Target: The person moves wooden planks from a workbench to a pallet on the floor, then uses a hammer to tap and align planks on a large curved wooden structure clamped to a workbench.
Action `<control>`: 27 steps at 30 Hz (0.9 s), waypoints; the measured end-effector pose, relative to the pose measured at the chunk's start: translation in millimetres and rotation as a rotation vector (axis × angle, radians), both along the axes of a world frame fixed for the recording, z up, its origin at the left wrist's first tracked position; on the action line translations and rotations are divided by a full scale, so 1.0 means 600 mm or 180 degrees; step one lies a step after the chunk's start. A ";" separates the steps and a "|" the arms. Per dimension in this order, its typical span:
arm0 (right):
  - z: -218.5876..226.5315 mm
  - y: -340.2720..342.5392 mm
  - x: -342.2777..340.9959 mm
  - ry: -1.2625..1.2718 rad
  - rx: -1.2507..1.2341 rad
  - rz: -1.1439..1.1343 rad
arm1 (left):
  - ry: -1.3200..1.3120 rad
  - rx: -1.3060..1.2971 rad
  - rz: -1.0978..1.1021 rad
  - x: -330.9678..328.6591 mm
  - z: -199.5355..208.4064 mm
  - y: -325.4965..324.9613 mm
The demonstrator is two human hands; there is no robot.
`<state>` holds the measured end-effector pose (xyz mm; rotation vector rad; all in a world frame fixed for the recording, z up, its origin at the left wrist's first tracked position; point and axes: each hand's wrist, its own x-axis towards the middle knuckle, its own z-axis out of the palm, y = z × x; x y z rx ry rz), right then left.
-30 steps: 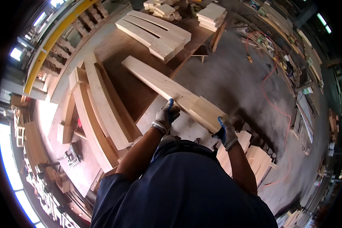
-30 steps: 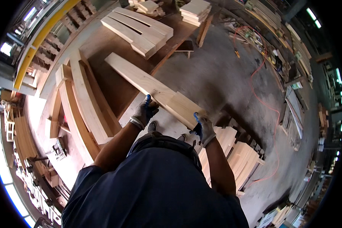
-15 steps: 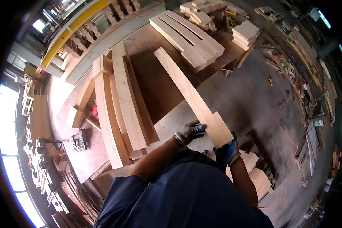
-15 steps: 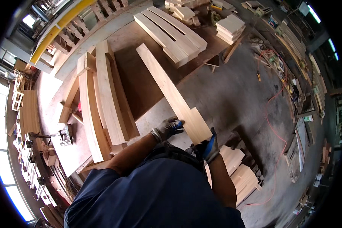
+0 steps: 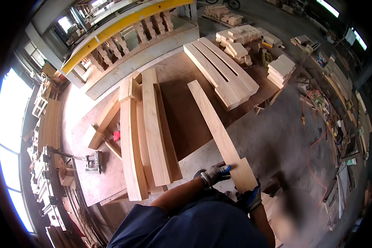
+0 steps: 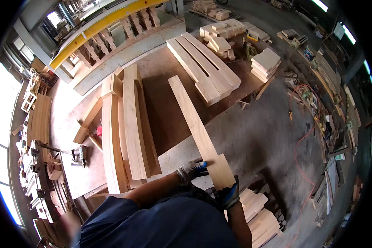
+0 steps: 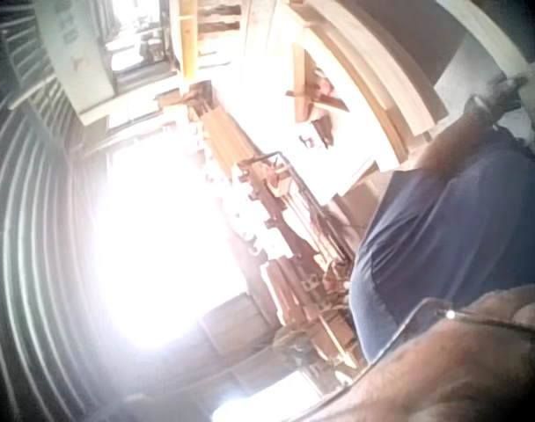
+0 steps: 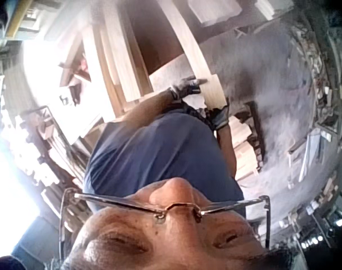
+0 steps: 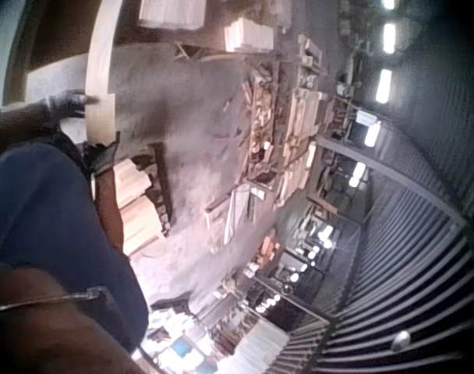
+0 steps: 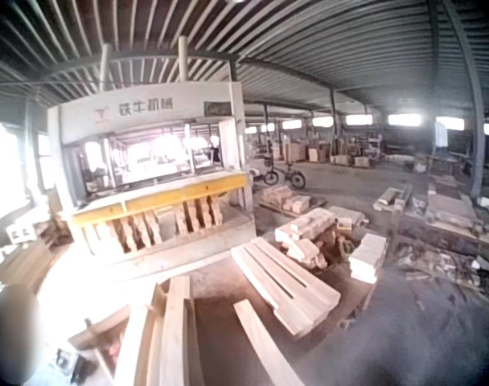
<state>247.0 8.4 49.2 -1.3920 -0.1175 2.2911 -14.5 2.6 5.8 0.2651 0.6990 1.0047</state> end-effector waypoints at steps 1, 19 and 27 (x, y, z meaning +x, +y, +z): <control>-0.004 0.001 -0.002 0.0074 0.0060 0.0008 | -0.0136 0.0036 0.0034 0.000 0.011 0.005; -0.157 0.097 -0.106 0.0547 0.0589 0.0150 | 0.0666 -0.0588 0.0738 -0.075 -0.030 0.125; -0.026 0.318 -0.351 0.1347 0.0059 -0.0071 | 0.2317 0.0723 0.1228 -0.306 0.008 0.362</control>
